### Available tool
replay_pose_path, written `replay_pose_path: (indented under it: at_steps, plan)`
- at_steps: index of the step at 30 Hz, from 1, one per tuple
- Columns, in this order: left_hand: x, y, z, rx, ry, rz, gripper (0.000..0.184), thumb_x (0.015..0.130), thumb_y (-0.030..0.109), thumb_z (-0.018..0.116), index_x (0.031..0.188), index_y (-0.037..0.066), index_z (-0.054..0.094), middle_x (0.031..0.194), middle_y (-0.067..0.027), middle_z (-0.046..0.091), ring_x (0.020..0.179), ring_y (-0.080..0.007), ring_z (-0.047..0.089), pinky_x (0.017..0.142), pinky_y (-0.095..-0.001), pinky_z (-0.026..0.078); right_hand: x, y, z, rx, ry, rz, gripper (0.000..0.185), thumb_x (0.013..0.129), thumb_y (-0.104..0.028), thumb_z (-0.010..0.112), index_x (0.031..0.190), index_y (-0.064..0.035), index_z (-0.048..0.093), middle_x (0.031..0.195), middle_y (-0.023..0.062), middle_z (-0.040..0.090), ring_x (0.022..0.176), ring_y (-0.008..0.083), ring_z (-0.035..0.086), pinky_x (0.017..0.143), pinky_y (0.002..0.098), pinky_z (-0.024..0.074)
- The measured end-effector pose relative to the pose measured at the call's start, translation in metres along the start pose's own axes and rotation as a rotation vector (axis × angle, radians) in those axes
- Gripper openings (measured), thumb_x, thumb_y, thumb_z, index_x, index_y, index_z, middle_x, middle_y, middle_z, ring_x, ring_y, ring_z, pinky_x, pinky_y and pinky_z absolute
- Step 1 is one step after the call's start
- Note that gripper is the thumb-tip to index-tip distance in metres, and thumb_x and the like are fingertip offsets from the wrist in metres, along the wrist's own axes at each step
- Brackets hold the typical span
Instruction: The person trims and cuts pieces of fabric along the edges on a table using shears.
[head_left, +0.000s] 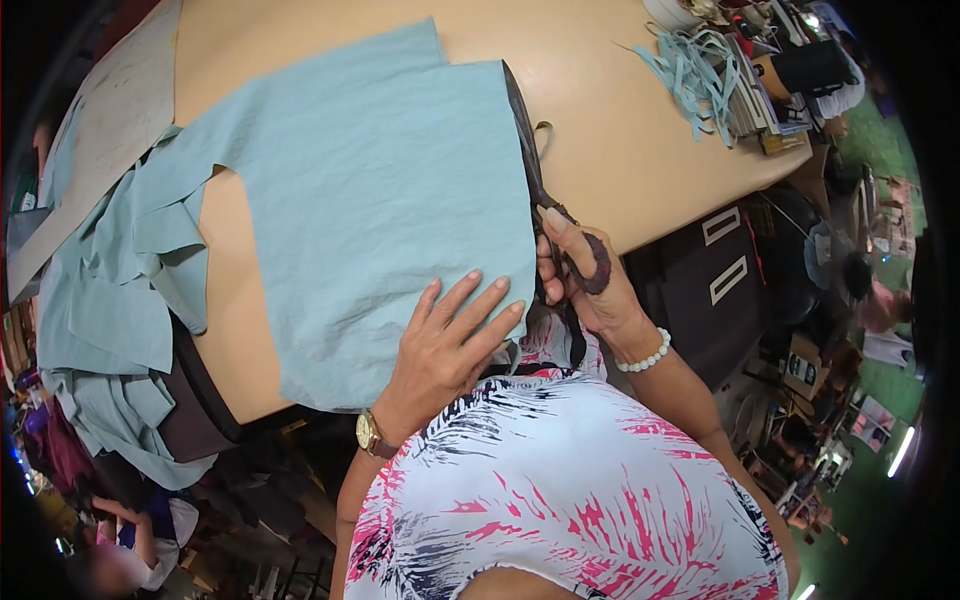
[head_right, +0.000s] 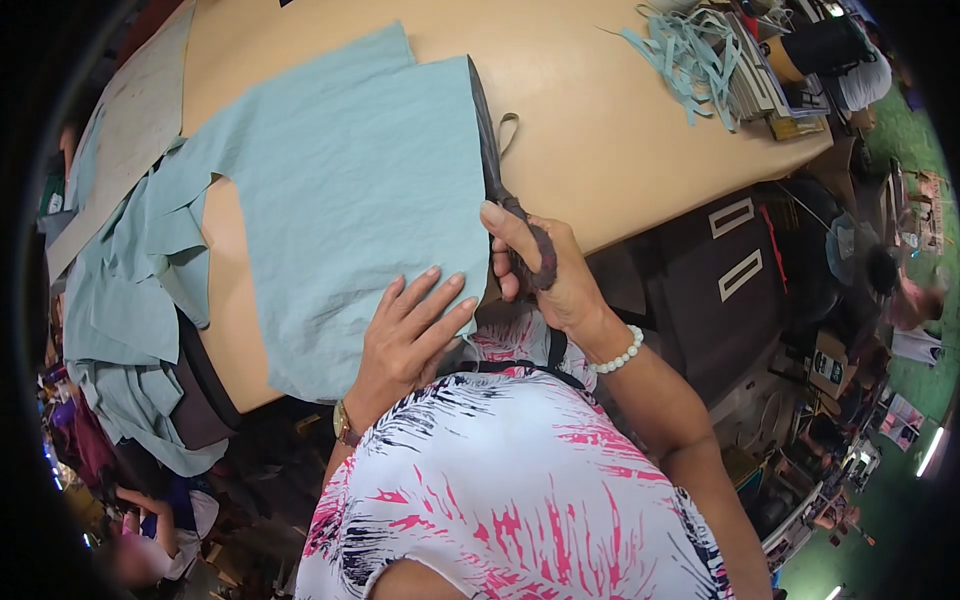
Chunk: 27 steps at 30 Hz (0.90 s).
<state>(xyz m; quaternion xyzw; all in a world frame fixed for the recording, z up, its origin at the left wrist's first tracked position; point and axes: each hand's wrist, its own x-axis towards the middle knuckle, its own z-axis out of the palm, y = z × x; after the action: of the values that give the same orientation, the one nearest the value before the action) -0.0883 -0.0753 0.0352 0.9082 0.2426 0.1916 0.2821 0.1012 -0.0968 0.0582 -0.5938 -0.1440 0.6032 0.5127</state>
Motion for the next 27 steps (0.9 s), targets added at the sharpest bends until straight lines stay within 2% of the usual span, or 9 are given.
replay_pose_path:
  at_steps: [4, 7, 19, 22, 25, 27]
  plan:
    - [0.0, 0.0, 0.0, 0.001, 0.006, 0.004, 0.048, 0.071, 0.01, 0.063, 0.118, 0.015, 0.055, 0.126, -0.0057, 0.05, 0.115, -0.0272, 0.047, 0.093, -0.0491, 0.037, 0.0, 0.004, -0.003, -0.016, 0.015, 0.011, 0.042, 0.08, -0.043, 0.064, 0.07, -0.0032, 0.053, 0.059, 0.0015, 0.048, 0.045, 0.0074, 0.045, 0.041, 0.0189, 0.0365]
    - [0.0, 0.0, 0.001, -0.01, 0.002, -0.006, 0.038, 0.077, 0.016, 0.057, 0.115, 0.014, 0.058, 0.124, -0.008, 0.052, 0.114, -0.0299, 0.048, 0.092, -0.0498, 0.037, -0.001, 0.004, -0.001, 0.004, 0.014, 0.002, 0.041, 0.08, -0.042, 0.064, 0.07, -0.0033, 0.053, 0.059, 0.0014, 0.048, 0.045, 0.007, 0.045, 0.041, 0.0184, 0.0362]
    - [-0.001, 0.001, 0.001, -0.015, -0.006, -0.011, 0.039, 0.077, 0.015, 0.058, 0.115, 0.014, 0.058, 0.124, -0.0087, 0.052, 0.113, -0.0307, 0.048, 0.093, -0.0498, 0.036, -0.002, 0.01, -0.004, -0.067, -0.016, 0.007, 0.032, 0.084, -0.032, 0.063, 0.069, -0.006, 0.054, 0.058, -0.0016, 0.048, 0.044, 0.0038, 0.043, 0.039, 0.0172, 0.0352]
    - [-0.001, 0.0, 0.0, -0.019, -0.004, -0.002, 0.039, 0.076, 0.014, 0.058, 0.115, 0.013, 0.058, 0.124, -0.0089, 0.052, 0.114, -0.0305, 0.048, 0.092, -0.0493, 0.037, -0.001, 0.01, -0.004, -0.069, -0.014, 0.014, 0.034, 0.082, -0.035, 0.063, 0.068, -0.0051, 0.054, 0.057, -0.0006, 0.047, 0.044, 0.005, 0.044, 0.04, 0.0179, 0.0362]
    - [-0.002, -0.001, 0.001, -0.02, -0.005, -0.003, 0.051, 0.07, 0.011, 0.064, 0.119, 0.016, 0.054, 0.127, -0.0058, 0.049, 0.115, -0.0272, 0.046, 0.093, -0.0501, 0.037, -0.008, 0.002, 0.0, 0.064, 0.013, 0.032, 0.038, 0.081, -0.037, 0.064, 0.067, -0.0036, 0.053, 0.056, 0.0007, 0.047, 0.043, 0.0068, 0.045, 0.04, 0.0189, 0.037]
    - [0.0, 0.0, 0.001, -0.032, 0.0, 0.001, 0.044, 0.073, 0.013, 0.062, 0.116, 0.014, 0.056, 0.125, -0.0079, 0.051, 0.115, -0.0291, 0.048, 0.092, -0.0496, 0.037, -0.005, 0.001, 0.0, 0.047, 0.028, 0.013, 0.04, 0.08, -0.038, 0.064, 0.066, -0.0031, 0.052, 0.055, 0.0015, 0.047, 0.042, 0.0078, 0.045, 0.041, 0.0193, 0.037]
